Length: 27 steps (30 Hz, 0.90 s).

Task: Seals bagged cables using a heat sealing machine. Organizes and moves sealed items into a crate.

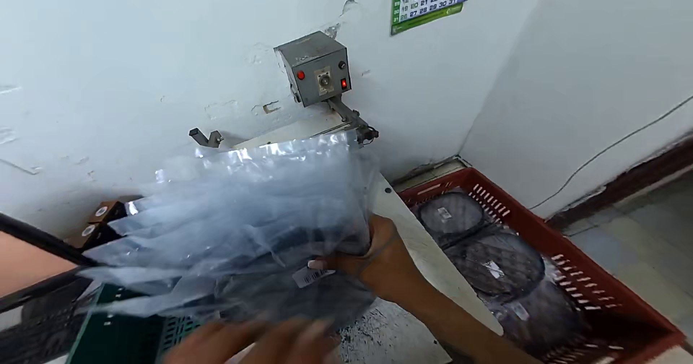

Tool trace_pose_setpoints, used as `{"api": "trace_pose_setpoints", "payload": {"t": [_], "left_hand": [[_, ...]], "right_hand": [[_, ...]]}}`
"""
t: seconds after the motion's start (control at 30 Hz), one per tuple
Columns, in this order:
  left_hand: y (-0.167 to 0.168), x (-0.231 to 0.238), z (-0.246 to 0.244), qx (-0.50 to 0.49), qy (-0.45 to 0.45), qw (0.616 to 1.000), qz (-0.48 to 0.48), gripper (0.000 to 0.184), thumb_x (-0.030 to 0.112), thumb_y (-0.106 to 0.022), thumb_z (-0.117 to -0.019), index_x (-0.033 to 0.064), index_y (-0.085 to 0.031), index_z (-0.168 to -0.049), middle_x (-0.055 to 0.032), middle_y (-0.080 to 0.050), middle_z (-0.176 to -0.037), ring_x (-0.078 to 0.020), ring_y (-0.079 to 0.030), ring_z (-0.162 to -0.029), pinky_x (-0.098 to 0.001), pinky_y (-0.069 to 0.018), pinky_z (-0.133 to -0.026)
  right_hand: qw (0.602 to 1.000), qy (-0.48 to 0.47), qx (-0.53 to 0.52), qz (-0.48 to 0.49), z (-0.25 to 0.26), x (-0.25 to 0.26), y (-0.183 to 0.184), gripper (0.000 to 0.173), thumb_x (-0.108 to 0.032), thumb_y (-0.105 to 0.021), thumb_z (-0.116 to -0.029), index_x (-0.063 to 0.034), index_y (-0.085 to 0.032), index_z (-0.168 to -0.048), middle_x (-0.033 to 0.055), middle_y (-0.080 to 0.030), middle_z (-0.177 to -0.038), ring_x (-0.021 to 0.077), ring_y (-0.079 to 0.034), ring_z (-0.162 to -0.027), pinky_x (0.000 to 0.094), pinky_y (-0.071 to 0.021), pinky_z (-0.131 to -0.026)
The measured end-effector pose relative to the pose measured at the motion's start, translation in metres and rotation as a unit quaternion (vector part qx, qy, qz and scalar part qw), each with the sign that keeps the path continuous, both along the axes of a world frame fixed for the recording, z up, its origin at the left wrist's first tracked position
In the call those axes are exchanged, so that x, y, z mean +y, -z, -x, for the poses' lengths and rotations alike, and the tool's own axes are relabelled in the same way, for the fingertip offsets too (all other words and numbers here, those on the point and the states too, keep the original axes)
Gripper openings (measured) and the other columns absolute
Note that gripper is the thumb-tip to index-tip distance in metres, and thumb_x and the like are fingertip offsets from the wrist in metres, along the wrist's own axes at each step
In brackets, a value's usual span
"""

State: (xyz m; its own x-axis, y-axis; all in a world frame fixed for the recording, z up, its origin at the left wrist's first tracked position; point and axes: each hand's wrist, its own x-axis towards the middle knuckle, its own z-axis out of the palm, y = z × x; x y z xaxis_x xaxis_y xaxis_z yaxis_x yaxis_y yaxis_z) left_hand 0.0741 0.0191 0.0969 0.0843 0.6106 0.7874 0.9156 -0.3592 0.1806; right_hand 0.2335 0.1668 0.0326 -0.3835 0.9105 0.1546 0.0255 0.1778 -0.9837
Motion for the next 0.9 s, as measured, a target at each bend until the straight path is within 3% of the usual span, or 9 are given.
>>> {"api": "trace_pose_setpoints", "payload": {"t": [0.07, 0.23, 0.33, 0.4, 0.5, 0.6, 0.73, 0.83, 0.9], "left_hand": [[0.011, 0.028, -0.043, 0.059, -0.007, 0.997, 0.046, 0.020, 0.034, -0.070, -0.0978, 0.0177, -0.075, -0.108, -0.0013, -0.073, -0.105, -0.0186, -0.061, -0.101, -0.0359, -0.0426, -0.091], [0.026, 0.058, -0.066, 0.070, -0.050, 0.994, 0.061, 0.018, 0.030, -0.065, -0.0982, 0.0150, -0.073, -0.093, -0.0001, -0.070, -0.089, -0.0201, -0.061, -0.088, -0.0375, -0.0445, -0.079], [0.022, 0.051, -0.071, 0.076, -0.077, 0.990, 0.086, 0.025, 0.031, -0.064, -0.0978, 0.0106, -0.075, -0.106, -0.0064, -0.068, -0.093, -0.0258, -0.061, -0.090, -0.0403, -0.0464, -0.077], [0.024, 0.049, -0.071, 0.083, -0.079, 0.990, 0.083, 0.023, 0.032, -0.065, -0.0978, 0.0130, -0.076, -0.105, -0.0054, -0.066, -0.091, -0.0239, -0.060, -0.089, -0.0373, -0.0460, -0.077], [0.025, 0.050, -0.067, 0.054, -0.053, 0.995, 0.068, 0.015, 0.023, -0.065, -0.0974, 0.0163, -0.078, -0.098, 0.0006, -0.066, -0.086, -0.0164, -0.058, -0.088, -0.0311, -0.0435, -0.078], [0.028, 0.048, -0.064, 0.062, -0.037, 0.996, 0.050, 0.015, 0.020, -0.066, -0.0984, 0.0133, -0.077, -0.107, -0.0018, -0.070, -0.092, -0.0170, -0.062, -0.093, -0.0303, -0.0481, -0.084], [0.031, 0.047, -0.065, 0.057, -0.034, 0.996, 0.056, 0.011, 0.018, -0.069, -0.0965, 0.0128, -0.078, -0.097, -0.0033, -0.074, -0.095, -0.0176, -0.068, -0.101, -0.0296, -0.0528, -0.095], [0.024, 0.045, -0.066, -0.068, 0.036, 0.988, 0.132, 0.012, 0.015, -0.064, -0.0966, 0.0088, -0.074, -0.095, -0.0025, -0.070, -0.095, -0.0125, -0.063, -0.098, -0.0261, -0.0495, -0.089], [0.011, 0.036, -0.061, -0.279, 0.189, 0.909, 0.244, 0.013, 0.013, -0.056, -0.1040, 0.0053, -0.066, -0.101, 0.0010, -0.067, -0.098, -0.0049, -0.063, -0.097, -0.0244, -0.0535, -0.088]], "right_hand": [[0.999, 0.008, 0.004, -0.038, 0.002, -0.003, 0.003, 0.037, -0.021, -0.087, -0.0740, -0.0076, -0.069, -0.104, -0.0029, -0.072, -0.083, 0.0002, -0.068, -0.079, 0.0218, -0.0572, -0.073], [0.987, -0.009, 0.087, -0.134, 0.002, -0.005, 0.019, 0.027, -0.010, -0.072, -0.0847, -0.0022, -0.067, -0.109, -0.0003, -0.072, -0.091, -0.0007, -0.068, -0.086, 0.0199, -0.0566, -0.080], [0.989, 0.003, 0.058, -0.135, 0.002, -0.007, 0.014, 0.030, -0.014, -0.075, -0.0810, -0.0026, -0.067, -0.108, 0.0017, -0.072, -0.089, 0.0028, -0.068, -0.084, 0.0230, -0.0560, -0.078], [0.988, 0.000, 0.055, -0.145, 0.002, -0.008, 0.017, 0.029, -0.013, -0.074, -0.0816, -0.0036, -0.068, -0.108, 0.0014, -0.072, -0.089, 0.0031, -0.068, -0.086, 0.0227, -0.0565, -0.080], [0.992, -0.002, 0.026, -0.122, 0.000, -0.013, 0.010, 0.028, -0.012, -0.072, -0.0816, -0.0033, -0.069, -0.108, 0.0033, -0.072, -0.090, 0.0059, -0.069, -0.087, 0.0256, -0.0562, -0.080], [0.992, -0.002, 0.036, -0.124, 0.000, -0.014, 0.009, 0.030, -0.013, -0.072, -0.0820, -0.0018, -0.069, -0.109, 0.0039, -0.073, -0.092, 0.0044, -0.069, -0.087, 0.0239, -0.0564, -0.080], [0.989, -0.005, 0.032, -0.143, 0.000, -0.011, 0.012, 0.031, -0.014, -0.072, -0.0821, -0.0019, -0.068, -0.110, 0.0045, -0.073, -0.092, 0.0061, -0.070, -0.089, 0.0263, -0.0566, -0.081], [0.986, -0.004, 0.048, -0.157, 0.000, -0.012, 0.014, 0.028, -0.016, -0.073, -0.0830, -0.0018, -0.068, -0.107, 0.0039, -0.073, -0.089, 0.0056, -0.070, -0.086, 0.0251, -0.0569, -0.079], [0.983, 0.001, 0.063, -0.173, -0.001, -0.012, 0.014, 0.032, -0.022, -0.076, -0.0836, -0.0003, -0.069, -0.107, 0.0046, -0.074, -0.089, 0.0049, -0.071, -0.084, 0.0237, -0.0580, -0.078]]}}
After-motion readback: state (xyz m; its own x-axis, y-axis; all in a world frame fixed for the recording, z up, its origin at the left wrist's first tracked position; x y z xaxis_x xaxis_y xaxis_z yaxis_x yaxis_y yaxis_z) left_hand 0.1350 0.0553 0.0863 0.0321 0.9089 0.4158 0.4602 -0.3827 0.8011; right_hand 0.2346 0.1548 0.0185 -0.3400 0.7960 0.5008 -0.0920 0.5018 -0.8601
